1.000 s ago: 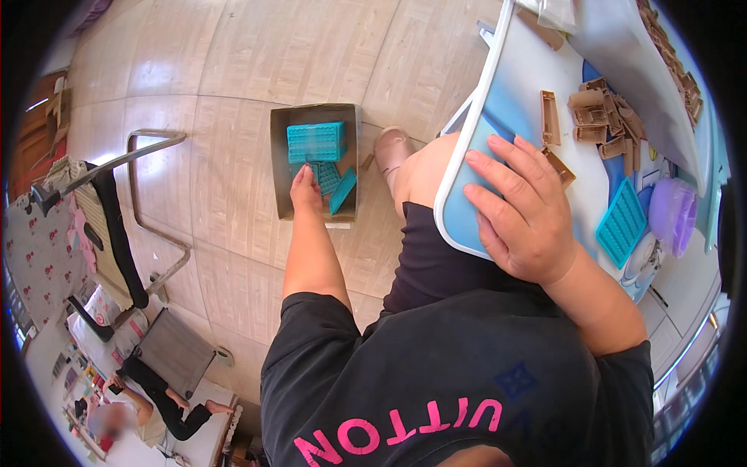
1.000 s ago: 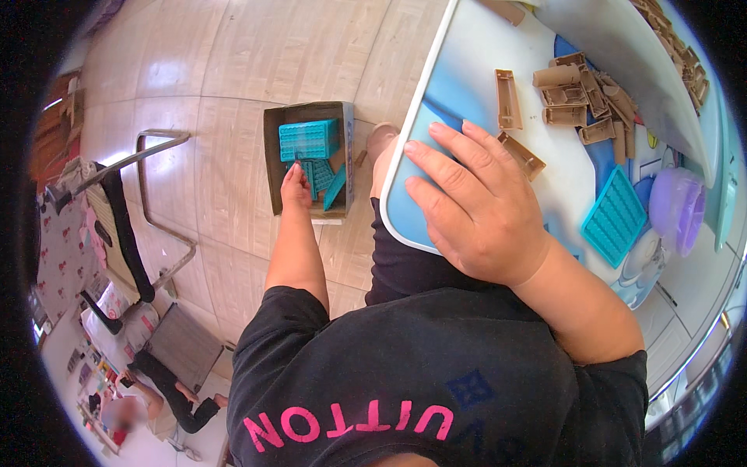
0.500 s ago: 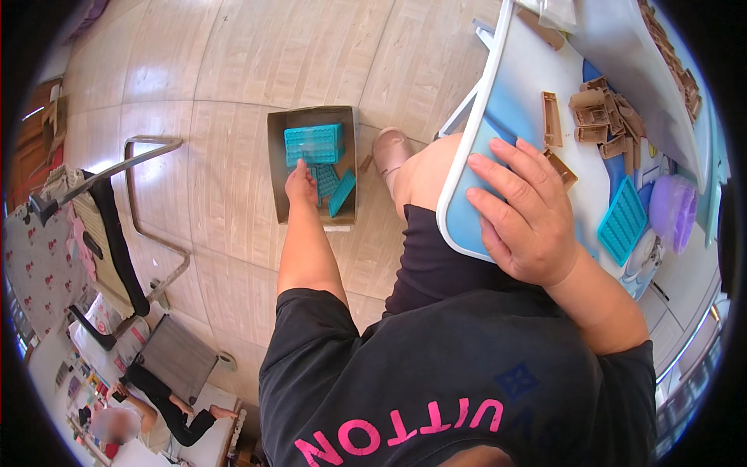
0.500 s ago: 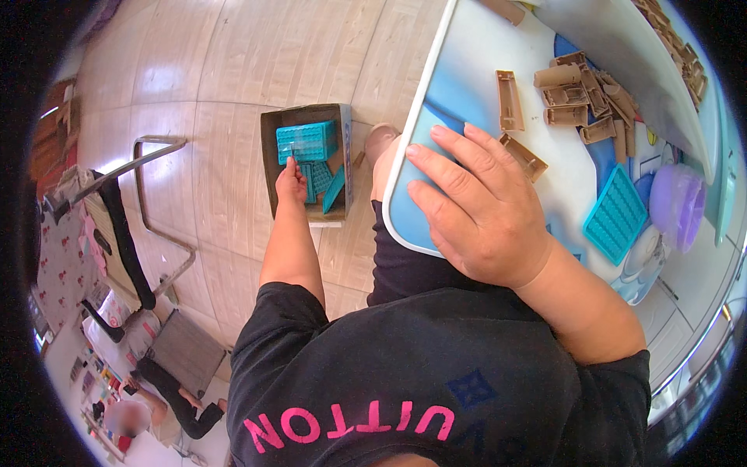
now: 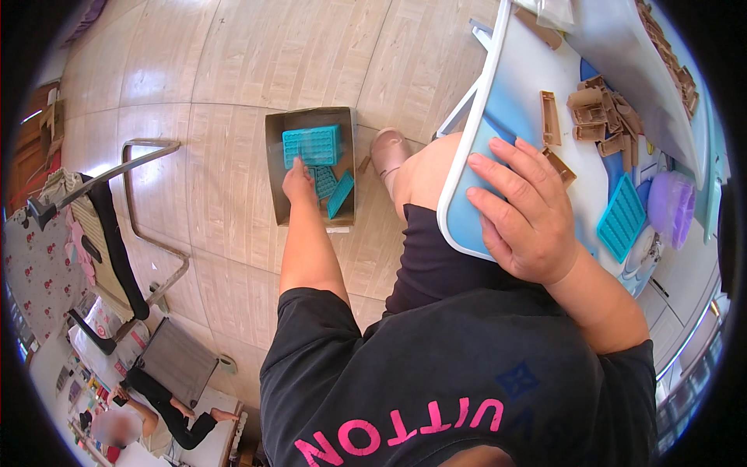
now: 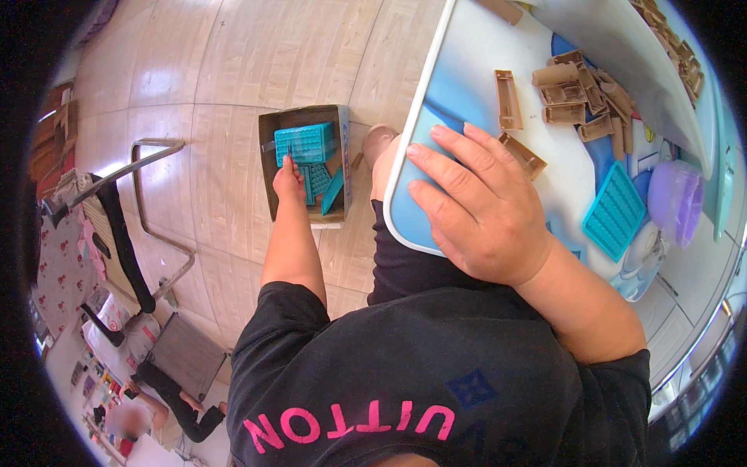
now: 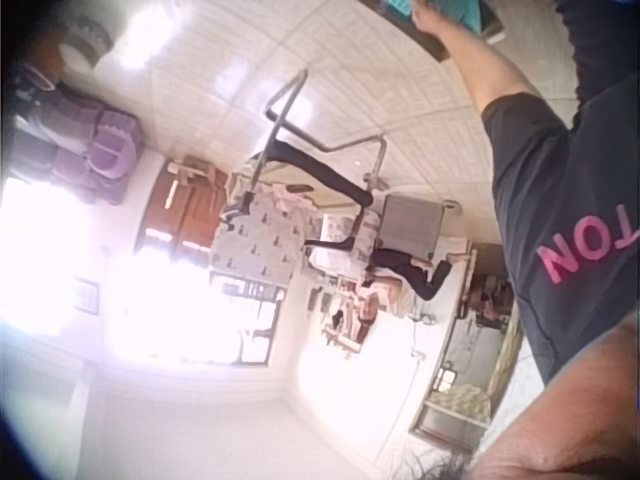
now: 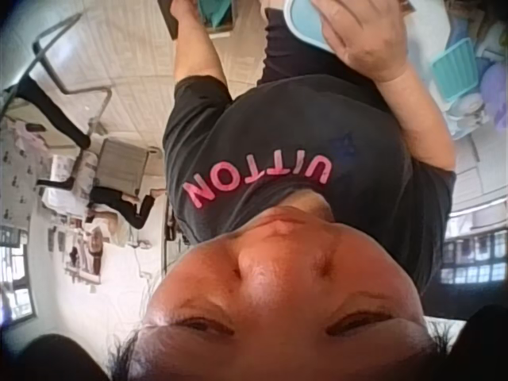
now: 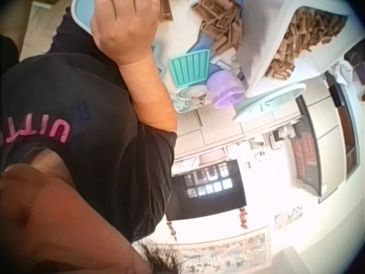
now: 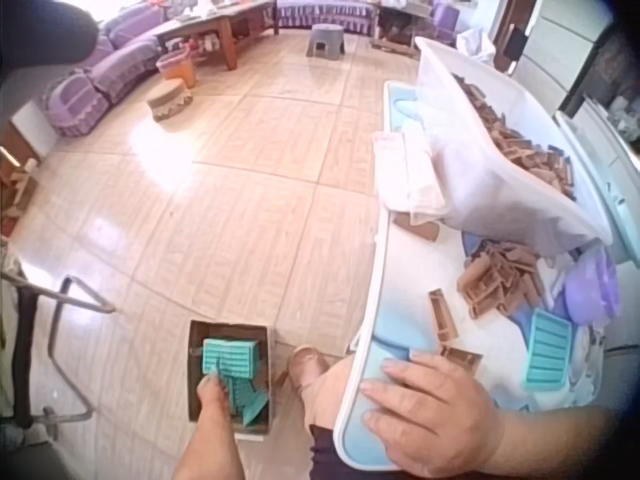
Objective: The person assembles small electronic lights by inserting circuit pieces and foam pads into plastic housings by hand, tests the lights, and places rubber trays into a cardboard box.
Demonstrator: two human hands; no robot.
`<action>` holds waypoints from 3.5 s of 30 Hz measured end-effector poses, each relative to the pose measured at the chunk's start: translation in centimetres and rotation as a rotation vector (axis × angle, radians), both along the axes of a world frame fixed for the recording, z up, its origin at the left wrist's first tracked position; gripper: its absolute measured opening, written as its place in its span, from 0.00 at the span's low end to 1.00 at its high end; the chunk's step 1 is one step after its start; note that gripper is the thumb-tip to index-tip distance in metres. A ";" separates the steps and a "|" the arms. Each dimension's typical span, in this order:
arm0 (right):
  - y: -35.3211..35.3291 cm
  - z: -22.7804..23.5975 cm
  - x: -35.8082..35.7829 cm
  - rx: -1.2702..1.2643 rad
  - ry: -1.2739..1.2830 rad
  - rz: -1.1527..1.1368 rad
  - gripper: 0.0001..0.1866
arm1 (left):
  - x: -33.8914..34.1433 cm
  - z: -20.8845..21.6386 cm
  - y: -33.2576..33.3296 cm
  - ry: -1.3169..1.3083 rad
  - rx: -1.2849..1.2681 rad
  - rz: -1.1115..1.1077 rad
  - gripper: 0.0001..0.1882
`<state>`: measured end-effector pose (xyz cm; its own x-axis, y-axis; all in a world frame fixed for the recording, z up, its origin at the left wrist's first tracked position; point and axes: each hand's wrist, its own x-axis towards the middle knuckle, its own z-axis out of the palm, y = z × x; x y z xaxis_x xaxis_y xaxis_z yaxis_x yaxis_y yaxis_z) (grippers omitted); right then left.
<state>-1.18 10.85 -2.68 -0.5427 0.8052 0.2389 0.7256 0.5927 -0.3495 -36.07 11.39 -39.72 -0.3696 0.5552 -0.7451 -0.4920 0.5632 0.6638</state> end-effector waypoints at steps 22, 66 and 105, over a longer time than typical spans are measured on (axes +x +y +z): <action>0.1 0.2 -0.1 -0.018 -0.013 -0.009 0.16 | -6.8 2.6 6.0 0.740 -0.118 -1.019 0.17; 0.2 0.2 -0.1 -0.031 0.007 0.004 0.16 | -8.2 -0.9 -8.8 0.467 -0.341 -0.575 0.14; 0.2 -0.2 0.6 -0.064 -0.014 -0.008 0.14 | 8.1 -1.1 -4.0 0.187 -0.427 0.163 0.17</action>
<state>-0.62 11.09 -2.88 -0.5394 0.8228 0.1789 0.7351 0.5638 -0.3766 -27.95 7.35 -40.84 -0.5756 0.1384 -0.8059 -0.4905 0.7301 0.4757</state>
